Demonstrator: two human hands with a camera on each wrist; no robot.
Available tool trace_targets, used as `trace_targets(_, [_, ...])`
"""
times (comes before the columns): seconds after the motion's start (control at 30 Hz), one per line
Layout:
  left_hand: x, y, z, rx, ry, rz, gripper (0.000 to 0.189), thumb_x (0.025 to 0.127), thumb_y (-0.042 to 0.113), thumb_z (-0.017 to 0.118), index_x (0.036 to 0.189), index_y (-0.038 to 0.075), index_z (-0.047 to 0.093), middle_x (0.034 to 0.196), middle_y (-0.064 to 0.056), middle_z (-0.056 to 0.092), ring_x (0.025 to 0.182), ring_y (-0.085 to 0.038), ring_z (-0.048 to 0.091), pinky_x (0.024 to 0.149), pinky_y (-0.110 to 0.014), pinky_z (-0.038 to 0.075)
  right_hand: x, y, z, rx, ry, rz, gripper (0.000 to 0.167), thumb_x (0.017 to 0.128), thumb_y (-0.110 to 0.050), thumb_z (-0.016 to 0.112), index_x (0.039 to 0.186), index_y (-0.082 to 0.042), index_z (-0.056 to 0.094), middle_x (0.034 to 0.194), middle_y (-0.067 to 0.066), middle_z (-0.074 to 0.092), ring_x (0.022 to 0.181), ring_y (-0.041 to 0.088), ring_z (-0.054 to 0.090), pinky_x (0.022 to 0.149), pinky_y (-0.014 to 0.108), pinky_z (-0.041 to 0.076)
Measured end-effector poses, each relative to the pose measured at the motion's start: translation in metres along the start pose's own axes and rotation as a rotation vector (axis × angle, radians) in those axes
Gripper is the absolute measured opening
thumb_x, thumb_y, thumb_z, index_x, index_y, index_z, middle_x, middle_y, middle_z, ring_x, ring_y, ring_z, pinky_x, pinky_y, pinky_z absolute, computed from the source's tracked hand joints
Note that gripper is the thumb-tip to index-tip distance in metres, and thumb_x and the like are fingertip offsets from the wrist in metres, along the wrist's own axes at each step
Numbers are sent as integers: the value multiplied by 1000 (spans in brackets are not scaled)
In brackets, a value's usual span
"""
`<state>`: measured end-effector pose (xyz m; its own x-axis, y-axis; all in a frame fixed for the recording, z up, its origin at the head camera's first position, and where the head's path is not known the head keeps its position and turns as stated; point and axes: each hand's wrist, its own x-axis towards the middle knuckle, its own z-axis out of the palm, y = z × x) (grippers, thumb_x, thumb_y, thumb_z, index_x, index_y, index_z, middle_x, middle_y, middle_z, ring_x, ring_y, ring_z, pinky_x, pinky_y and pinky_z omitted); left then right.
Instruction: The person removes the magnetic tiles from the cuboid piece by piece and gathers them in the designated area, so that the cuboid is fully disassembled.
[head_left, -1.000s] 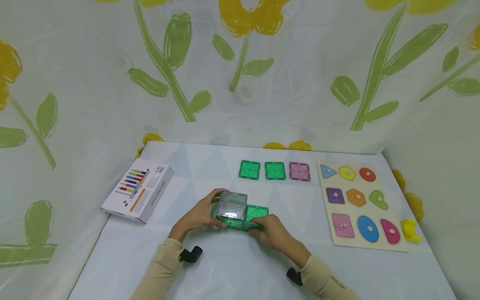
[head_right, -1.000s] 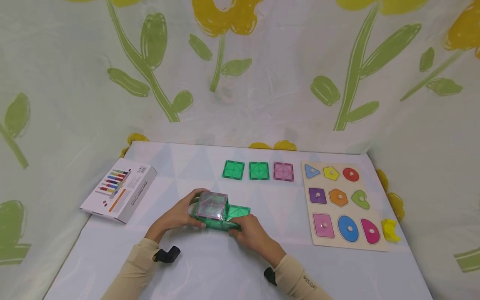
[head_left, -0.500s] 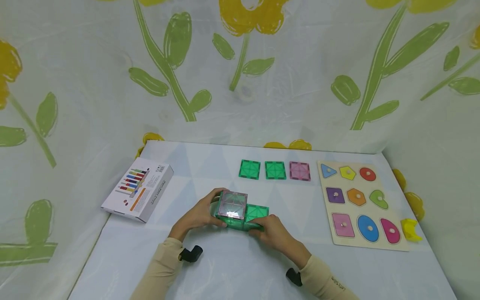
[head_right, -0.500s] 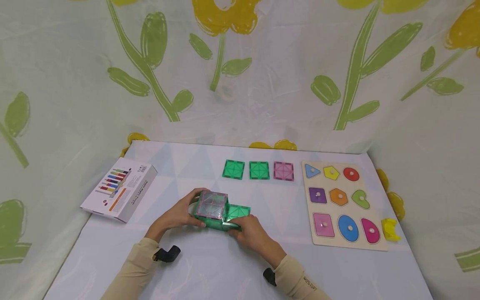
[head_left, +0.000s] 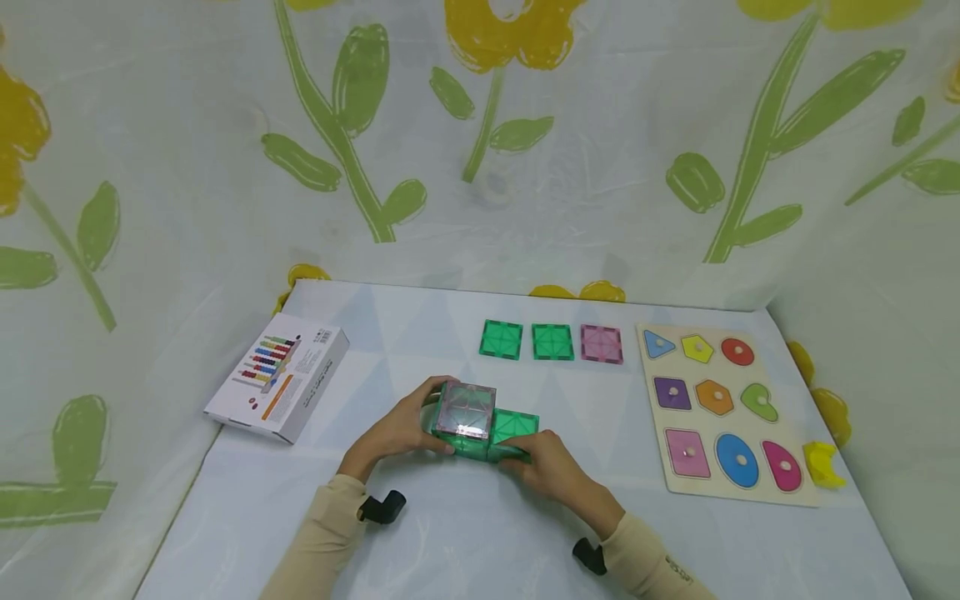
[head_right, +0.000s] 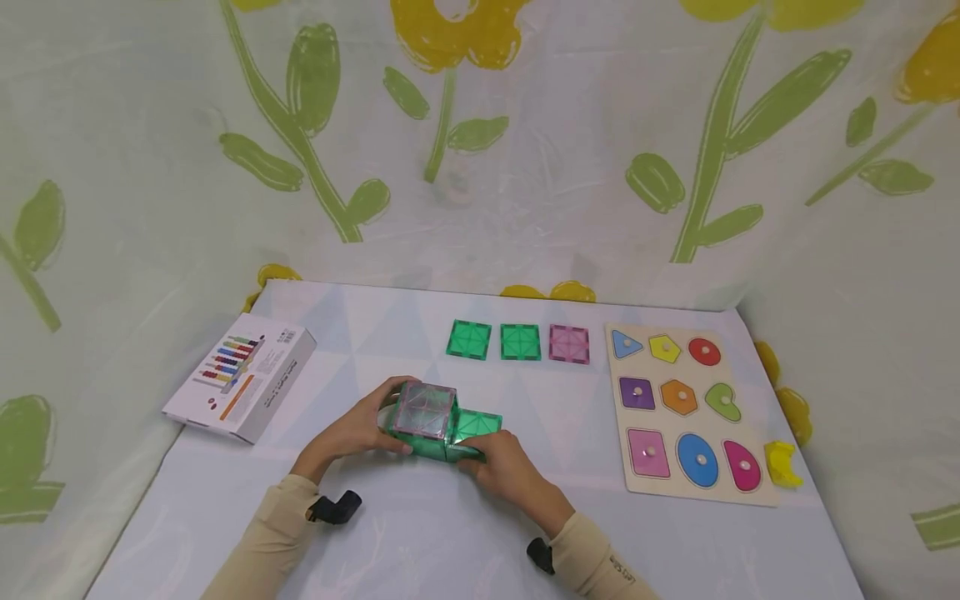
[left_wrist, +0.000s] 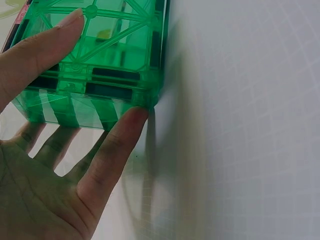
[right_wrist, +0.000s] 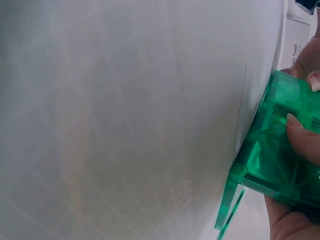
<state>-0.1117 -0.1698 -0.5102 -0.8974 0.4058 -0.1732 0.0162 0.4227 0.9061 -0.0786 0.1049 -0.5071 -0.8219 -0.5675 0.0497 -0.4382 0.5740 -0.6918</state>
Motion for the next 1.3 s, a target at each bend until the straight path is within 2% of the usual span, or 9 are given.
trace_targets(0.53, [0,2,1,10,-5,1,105,63,12,95,150,21,36,158,-11,42,147,-45,36,116,-70,30,-2,0,-1,24,-7,-16,20,83,-8,80,102,-8,80,96,3,80,89,13,75,79,25,60])
trace_targets(0.8, [2,1,1,7,-19,-14,107,63,14,95,152,23,35,158,-11,42,148,-44,35,117,-68,29,-4,1,-3,63,-29,30,19,85,-10,79,104,-10,80,99,1,80,93,14,74,83,27,60])
trace_targets(1.0, [2,1,0,10,-20,5,106,63,13,95,150,24,37,158,-10,42,148,-44,35,117,-69,29,-6,1,-7,61,-41,42,18,85,-12,79,103,-10,80,98,1,80,92,14,74,81,27,59])
trace_targets(1.13, [2,1,0,12,-21,7,105,63,13,95,150,24,37,159,-10,41,148,-44,35,117,-69,29,-7,0,-9,85,-74,61,17,85,-14,79,101,-10,80,98,1,80,91,12,73,81,26,58])
trace_targets(1.23, [1,1,-1,19,-21,3,105,64,15,95,150,25,36,159,-10,42,148,-44,35,116,-69,29,-8,-1,-10,104,-115,75,17,86,-15,79,102,-10,79,98,-1,79,90,5,70,81,24,57])
trace_targets(1.3, [1,1,-1,19,-18,-1,105,64,15,95,150,25,36,159,-10,42,148,-44,35,117,-69,29,-8,-1,-13,130,-152,79,17,89,-17,76,104,-9,78,96,-2,78,84,1,64,76,22,54])
